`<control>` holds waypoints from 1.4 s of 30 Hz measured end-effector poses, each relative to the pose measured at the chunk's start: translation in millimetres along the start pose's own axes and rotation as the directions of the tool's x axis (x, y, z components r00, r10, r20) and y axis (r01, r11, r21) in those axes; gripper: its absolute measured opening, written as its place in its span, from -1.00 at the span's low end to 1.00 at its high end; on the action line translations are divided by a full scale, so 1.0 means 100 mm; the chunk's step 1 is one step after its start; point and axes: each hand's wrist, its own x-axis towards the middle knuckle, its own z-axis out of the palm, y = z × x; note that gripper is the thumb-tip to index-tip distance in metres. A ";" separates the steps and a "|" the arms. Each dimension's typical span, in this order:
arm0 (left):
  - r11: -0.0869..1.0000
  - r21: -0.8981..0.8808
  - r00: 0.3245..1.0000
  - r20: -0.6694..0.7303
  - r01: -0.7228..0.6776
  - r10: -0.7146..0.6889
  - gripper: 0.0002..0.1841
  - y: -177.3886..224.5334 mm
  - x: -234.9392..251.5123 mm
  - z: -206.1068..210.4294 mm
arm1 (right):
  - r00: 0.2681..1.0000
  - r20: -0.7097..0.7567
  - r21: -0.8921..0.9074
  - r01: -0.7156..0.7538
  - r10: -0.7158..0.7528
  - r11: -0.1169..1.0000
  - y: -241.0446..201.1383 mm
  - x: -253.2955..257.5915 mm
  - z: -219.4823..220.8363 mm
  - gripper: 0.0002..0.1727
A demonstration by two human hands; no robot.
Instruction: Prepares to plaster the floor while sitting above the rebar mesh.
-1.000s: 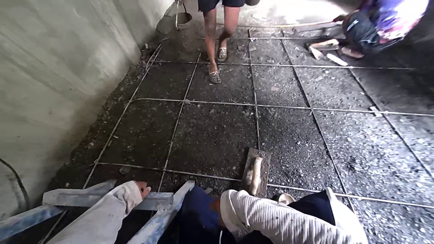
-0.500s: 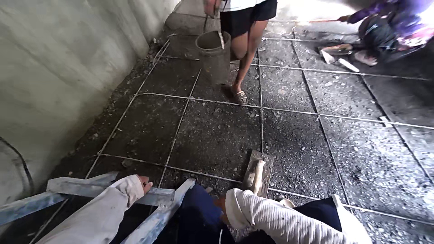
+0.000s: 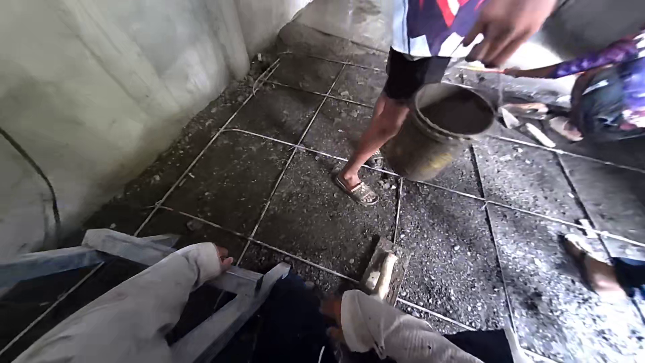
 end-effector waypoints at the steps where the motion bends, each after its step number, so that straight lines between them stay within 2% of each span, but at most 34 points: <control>1: 1.000 -0.026 0.999 -0.035 0.010 -0.011 -0.36 -0.02 0.01 0.03 | 1.000 -0.018 -0.002 0.000 0.000 1.000 -0.03 -0.06 -0.03 -0.30; 3: 0.995 -0.087 0.996 -0.072 0.040 -0.046 -0.37 0.00 -0.01 0.07 | 0.995 0.002 0.046 -0.103 0.103 0.994 -0.27 -0.24 -0.16 -0.32; 6: 0.987 -0.137 0.997 0.025 0.078 -0.075 -0.38 0.11 -0.22 -0.18 | 0.987 -0.135 -0.014 -0.084 0.082 0.996 -0.01 -0.09 0.02 -0.32; 9: 0.975 -0.208 0.996 0.051 0.083 -0.074 -0.39 0.22 -0.41 -0.32 | 0.992 -0.080 -0.074 -0.108 0.103 0.991 -0.07 -0.22 -0.08 -0.29; 12: 0.952 -0.302 0.998 -0.003 0.055 -0.059 -0.39 0.16 -0.29 -0.16 | 0.985 -0.005 -0.094 -0.173 0.174 0.980 -0.29 -0.35 -0.20 -0.26; 13: 0.949 -0.311 0.999 -0.005 0.046 -0.050 -0.40 0.14 -0.22 -0.10 | 0.985 0.000 -0.093 -0.173 0.174 0.981 -0.30 -0.36 -0.21 -0.27; 16: 0.983 -0.181 1.000 0.028 0.005 0.000 -0.38 0.05 -0.03 -0.02 | 0.991 -0.006 -0.106 -0.133 0.133 0.985 -0.24 -0.36 -0.22 -0.30; 17: 0.986 -0.160 0.999 -0.001 -0.035 0.035 -0.37 -0.03 0.08 0.08 | 0.991 0.013 -0.101 -0.128 0.130 0.987 -0.25 -0.36 -0.24 -0.30; 20: 0.966 -0.132 0.946 -0.271 -0.220 0.179 -0.32 -0.57 0.73 0.81 | 0.994 0.003 -0.080 -0.111 0.112 0.991 -0.20 -0.33 -0.22 -0.31; 22: 0.965 -0.084 0.923 -0.322 -0.248 0.209 -0.30 -0.69 0.91 0.96 | 0.987 0.014 -0.096 -0.160 0.162 0.982 -0.32 -0.39 -0.27 -0.31; 24: 0.971 -0.108 0.948 -0.265 -0.212 0.177 -0.32 -0.62 0.79 0.84 | 0.977 0.066 -0.103 -0.196 0.203 0.975 -0.46 -0.46 -0.34 -0.31; 27: 0.983 -0.090 0.978 -0.143 -0.163 0.149 -0.35 -0.42 0.47 0.53 | 0.993 -0.008 -0.075 -0.117 0.117 0.990 -0.17 -0.27 -0.13 -0.30; 28: 0.984 -0.090 0.981 -0.128 -0.155 0.143 -0.37 -0.36 0.37 0.45 | 0.994 -0.011 -0.070 -0.111 0.110 0.991 -0.13 -0.25 -0.11 -0.30; 30: 0.979 -0.069 0.966 -0.189 -0.193 0.177 -0.39 -0.36 0.34 0.45 | 0.995 0.003 -0.071 -0.104 0.104 0.992 -0.14 -0.26 -0.14 -0.30; 32: 0.979 -0.069 0.973 -0.147 -0.192 0.180 -0.39 -0.35 0.33 0.39 | 0.994 0.013 -0.080 -0.106 0.107 0.991 -0.16 -0.27 -0.16 -0.31; 36: 0.996 -0.076 0.998 0.012 -0.055 0.056 -0.37 -0.07 0.07 0.05 | 0.983 0.075 -0.114 -0.158 0.167 0.981 -0.34 -0.40 -0.31 -0.31; 38: 0.994 -0.049 0.994 -0.060 -0.098 0.095 -0.34 -0.07 0.07 0.09 | 0.986 0.058 -0.112 -0.149 0.157 0.982 -0.32 -0.39 -0.29 -0.32; 40: 0.975 -0.014 0.938 -0.277 -0.220 0.207 -0.34 -0.18 0.14 0.28 | 0.988 0.058 -0.114 -0.138 0.145 0.984 -0.29 -0.37 -0.27 -0.31; 41: 0.990 -0.032 0.983 -0.129 -0.136 0.131 -0.34 -0.10 0.07 0.14 | 0.990 0.043 -0.107 -0.130 0.135 0.986 -0.25 -0.34 -0.24 -0.31; 42: 0.998 -0.045 0.999 0.010 -0.050 0.051 -0.35 -0.02 0.03 0.01 | 0.994 0.011 -0.099 -0.110 0.112 0.989 -0.18 -0.29 -0.18 -0.31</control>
